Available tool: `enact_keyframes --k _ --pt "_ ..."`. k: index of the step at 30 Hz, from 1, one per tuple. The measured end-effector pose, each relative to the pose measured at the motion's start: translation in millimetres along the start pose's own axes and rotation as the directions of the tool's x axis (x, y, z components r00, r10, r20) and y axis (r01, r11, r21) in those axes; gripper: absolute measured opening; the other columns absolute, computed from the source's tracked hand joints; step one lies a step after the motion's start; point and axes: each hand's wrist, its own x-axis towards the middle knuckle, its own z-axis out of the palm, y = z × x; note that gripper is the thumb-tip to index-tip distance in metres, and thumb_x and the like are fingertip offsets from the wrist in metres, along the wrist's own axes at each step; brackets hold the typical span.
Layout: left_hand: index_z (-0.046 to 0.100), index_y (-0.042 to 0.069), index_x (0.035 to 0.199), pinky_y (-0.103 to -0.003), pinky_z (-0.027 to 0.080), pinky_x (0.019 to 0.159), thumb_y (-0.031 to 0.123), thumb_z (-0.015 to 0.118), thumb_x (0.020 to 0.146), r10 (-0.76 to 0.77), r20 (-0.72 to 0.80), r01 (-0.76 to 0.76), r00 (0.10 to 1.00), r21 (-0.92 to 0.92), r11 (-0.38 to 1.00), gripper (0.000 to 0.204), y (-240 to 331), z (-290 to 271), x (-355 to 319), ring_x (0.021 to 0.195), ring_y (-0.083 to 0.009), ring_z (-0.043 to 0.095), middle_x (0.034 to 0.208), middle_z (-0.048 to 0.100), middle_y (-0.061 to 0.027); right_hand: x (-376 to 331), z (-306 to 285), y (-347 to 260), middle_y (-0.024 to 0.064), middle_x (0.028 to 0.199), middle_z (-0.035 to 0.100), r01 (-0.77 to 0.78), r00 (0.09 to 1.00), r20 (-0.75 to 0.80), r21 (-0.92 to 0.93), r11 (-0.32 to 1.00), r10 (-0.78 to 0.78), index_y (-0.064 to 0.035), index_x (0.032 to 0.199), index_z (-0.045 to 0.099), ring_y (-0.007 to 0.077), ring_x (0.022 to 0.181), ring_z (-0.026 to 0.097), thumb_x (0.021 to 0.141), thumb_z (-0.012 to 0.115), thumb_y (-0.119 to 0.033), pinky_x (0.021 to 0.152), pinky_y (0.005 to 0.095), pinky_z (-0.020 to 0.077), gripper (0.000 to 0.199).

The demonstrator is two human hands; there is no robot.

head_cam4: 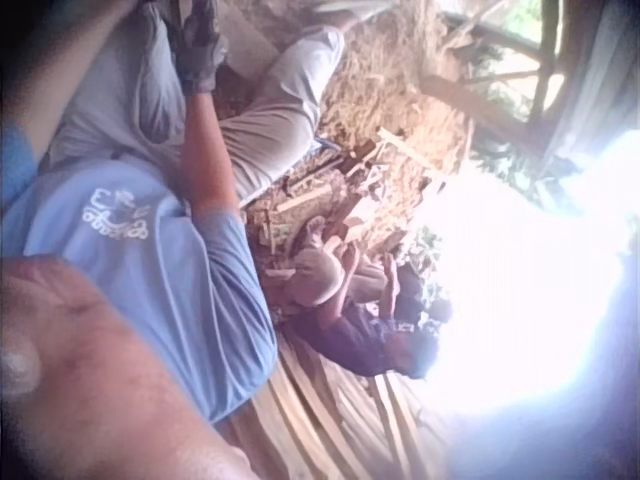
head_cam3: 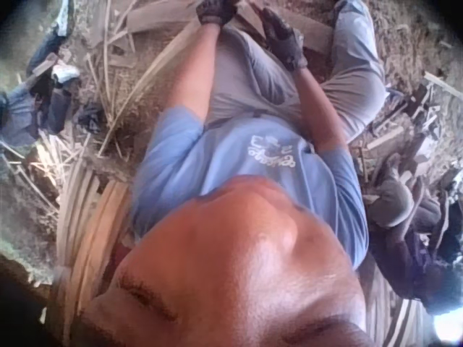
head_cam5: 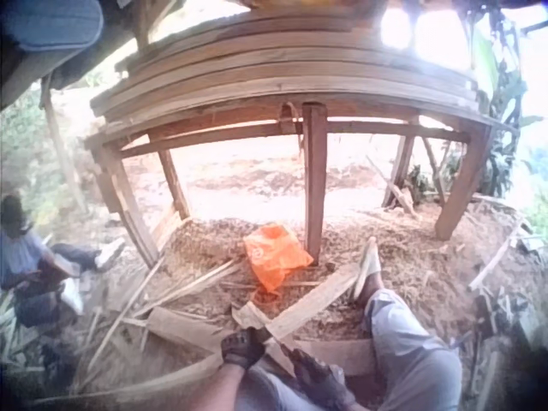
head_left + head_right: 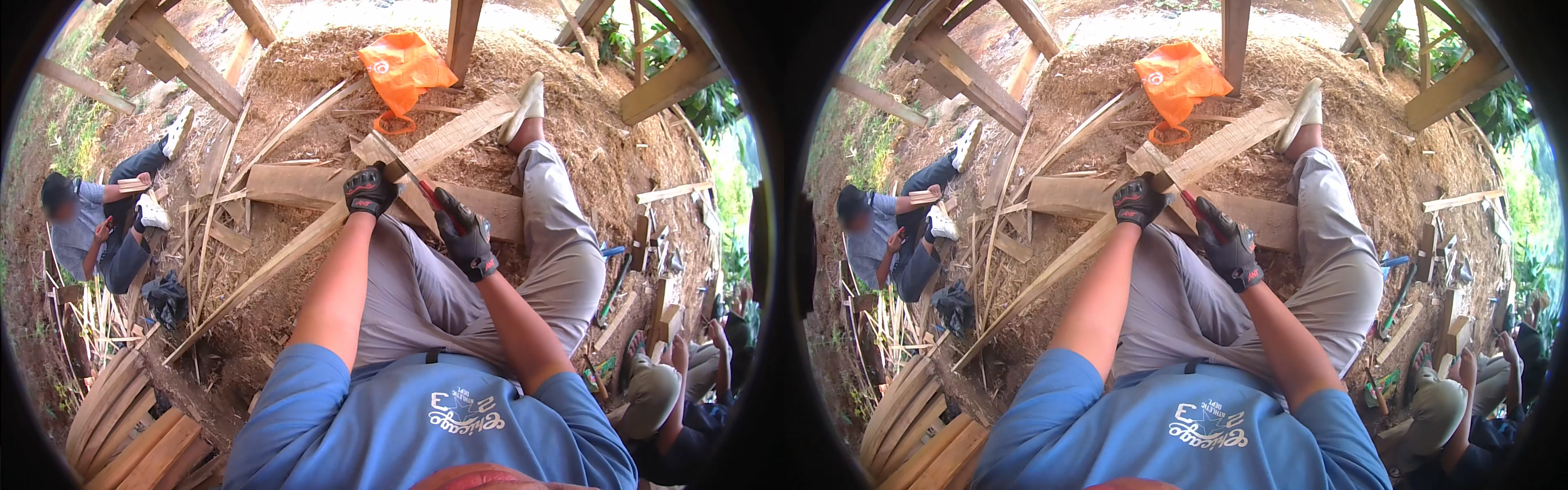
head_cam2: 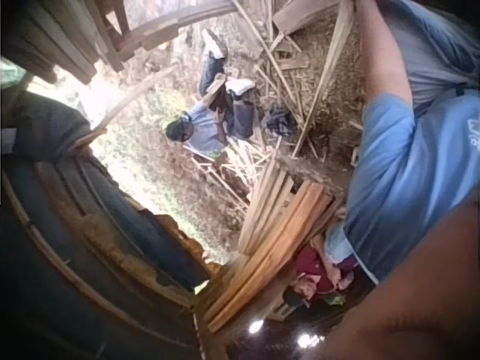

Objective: The person sits on the ground and uses a hand saw to cut a long wooden plank. They hold the plank steady with their left hand and saw with their right hand, generating sawdust. The person continues sawing through the plank for the duration of the clip.

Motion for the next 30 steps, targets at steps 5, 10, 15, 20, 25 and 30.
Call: enact_keyframes --k 5,10,15,20,25,30 --pt "0.075 0.012 0.125 -0.052 0.060 0.096 0.060 0.082 0.084 0.017 0.024 -0.017 1.000 0.012 1.000 0.064 3 -6 2 0.115 -0.0406 0.075 0.122 0.080 -0.0208 -24 -7 5 0.0235 0.151 0.066 0.055 0.986 0.157 0.043 0.998 -0.061 -0.0170 0.164 0.053 0.0428 0.132 0.069 0.104 0.071 -0.024 0.107 0.0484 0.0549 0.063" --pt "0.073 0.010 0.128 -0.052 0.058 0.103 0.064 0.079 0.085 0.029 0.081 -0.031 0.996 0.018 0.999 0.069 4 -12 -9 0.121 -0.0407 0.074 0.126 0.078 -0.0212 -30 -25 -5 0.0264 0.150 0.064 -0.179 0.936 0.297 -0.063 0.982 0.190 -0.0143 0.165 0.051 0.0462 0.131 0.067 0.103 0.071 -0.022 0.107 0.0498 0.0547 0.066" --pt "0.072 0.009 0.136 -0.051 0.056 0.107 0.068 0.077 0.085 0.026 0.160 -0.029 0.987 0.015 0.999 0.078 2 -21 -2 0.126 -0.0400 0.072 0.135 0.075 -0.0226 -44 -39 -35 0.0293 0.141 0.069 -0.056 0.974 0.216 -0.066 0.996 0.069 -0.0103 0.162 0.053 0.0484 0.124 0.070 0.102 0.071 -0.022 0.101 0.0514 0.0579 0.064" --pt "0.074 0.010 0.134 -0.050 0.058 0.105 0.071 0.077 0.084 0.054 0.132 -0.056 0.990 0.012 0.998 0.079 -13 -12 15 0.125 -0.0394 0.073 0.134 0.076 -0.0203 -110 -84 -46 0.0289 0.138 0.071 0.037 0.985 0.170 -0.146 0.989 -0.012 -0.0078 0.159 0.056 0.0466 0.122 0.072 0.102 0.072 -0.021 0.100 0.0508 0.0590 0.060" --pt "0.075 0.014 0.132 -0.051 0.057 0.105 0.065 0.081 0.084 0.032 0.124 -0.034 0.992 0.017 0.999 0.070 -5 -10 6 0.125 -0.0369 0.073 0.133 0.077 -0.0163 -146 -127 -80 0.0270 0.138 0.072 -0.179 0.959 0.187 -0.188 0.966 0.215 -0.0096 0.158 0.059 0.0442 0.121 0.074 0.102 0.074 -0.021 0.098 0.0501 0.0593 0.059" --pt "0.075 0.013 0.131 -0.052 0.058 0.103 0.061 0.082 0.085 0.026 0.095 -0.028 0.995 0.023 0.999 0.067 -1 -10 -3 0.122 -0.0376 0.074 0.128 0.078 -0.0173 -131 -129 -102 0.0245 0.132 0.076 -0.203 0.952 0.191 -0.194 0.960 0.240 -0.0143 0.153 0.065 0.0418 0.111 0.078 0.103 0.072 -0.018 0.090 0.0480 0.0607 0.051"
